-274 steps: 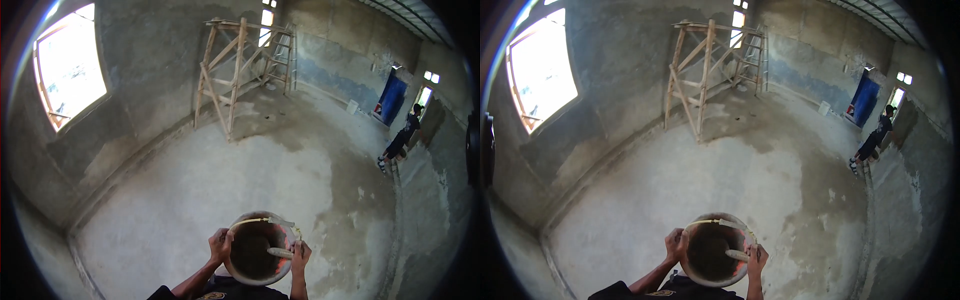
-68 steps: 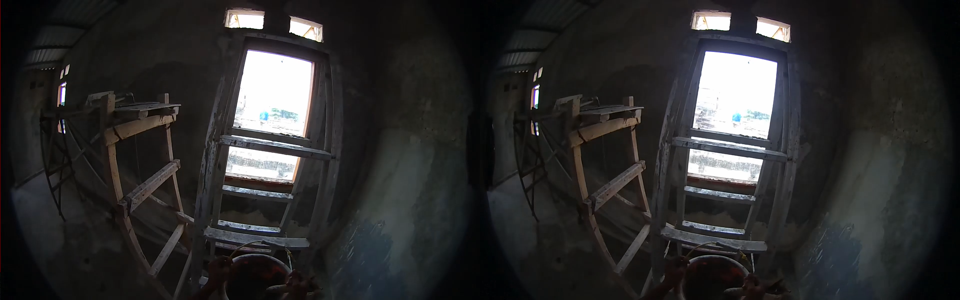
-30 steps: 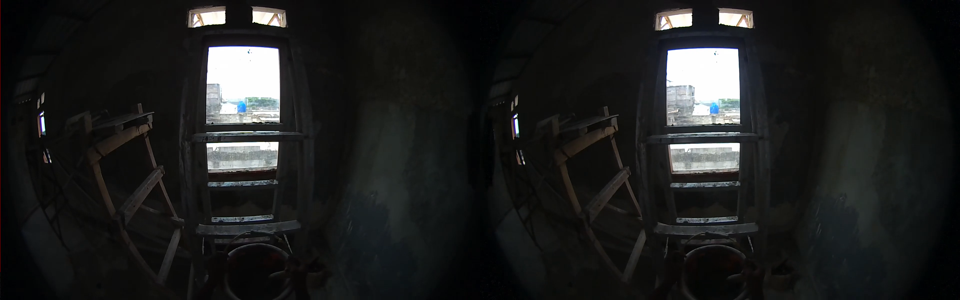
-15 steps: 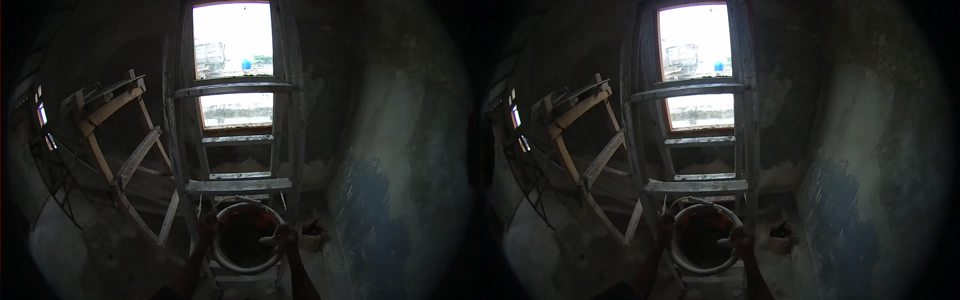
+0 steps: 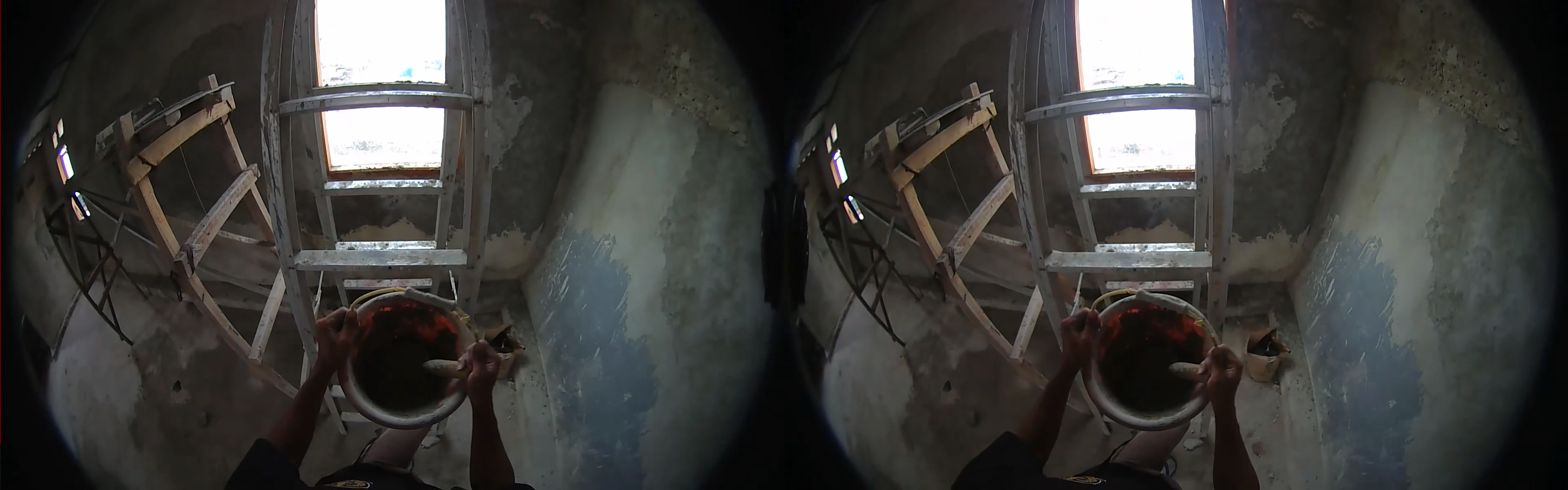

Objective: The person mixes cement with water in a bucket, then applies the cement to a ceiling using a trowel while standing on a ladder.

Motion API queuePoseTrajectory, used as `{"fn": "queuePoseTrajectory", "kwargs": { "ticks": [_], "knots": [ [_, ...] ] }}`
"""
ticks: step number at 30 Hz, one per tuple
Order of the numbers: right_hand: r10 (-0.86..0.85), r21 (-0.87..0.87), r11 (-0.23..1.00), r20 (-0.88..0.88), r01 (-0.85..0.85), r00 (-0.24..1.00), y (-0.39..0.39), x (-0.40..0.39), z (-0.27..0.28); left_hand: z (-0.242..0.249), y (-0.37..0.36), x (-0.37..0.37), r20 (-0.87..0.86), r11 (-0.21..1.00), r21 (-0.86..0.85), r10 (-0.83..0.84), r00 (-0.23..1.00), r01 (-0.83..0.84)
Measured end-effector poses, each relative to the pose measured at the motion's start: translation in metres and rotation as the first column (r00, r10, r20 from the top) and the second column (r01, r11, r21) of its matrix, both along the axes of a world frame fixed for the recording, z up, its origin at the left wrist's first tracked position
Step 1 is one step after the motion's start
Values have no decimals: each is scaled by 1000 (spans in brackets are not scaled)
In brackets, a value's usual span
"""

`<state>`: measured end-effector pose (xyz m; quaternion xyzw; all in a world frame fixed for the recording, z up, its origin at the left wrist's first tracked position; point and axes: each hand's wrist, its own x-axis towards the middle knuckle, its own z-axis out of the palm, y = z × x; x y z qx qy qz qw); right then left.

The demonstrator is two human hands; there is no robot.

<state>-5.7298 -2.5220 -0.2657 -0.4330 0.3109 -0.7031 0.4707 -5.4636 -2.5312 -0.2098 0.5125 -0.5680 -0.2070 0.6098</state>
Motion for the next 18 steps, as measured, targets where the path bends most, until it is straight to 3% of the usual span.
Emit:
{"fn": "queuePoseTrajectory", "kwargs": {
  "ticks": [4, 6, 10, 15, 18],
  "knots": [
    [-79, -9, 997, -18, 78, 997, 20, -21, 39, 31, 5, -12, 45, 999, 9, -47, 998, 47],
    [-58, -12, 998, 0, 58, 998, 28, -34, 57, 56, 15, -20, 67, 985, 101, -147, 987, 140],
    [62, -69, 996, 180, -50, 982, 37, -59, 82, 78, 20, -34, 100, 979, 41, -203, 974, 200],
    [17, -101, 995, 109, -6, 994, 42, -75, 115, 89, 5, -42, -20, 941, 23, -337, 941, 337],
    [-51, -136, 989, 72, 61, 996, 36, -81, 126, 105, -9, -50, 42, 938, 18, -347, 937, 346]
  ]
}}
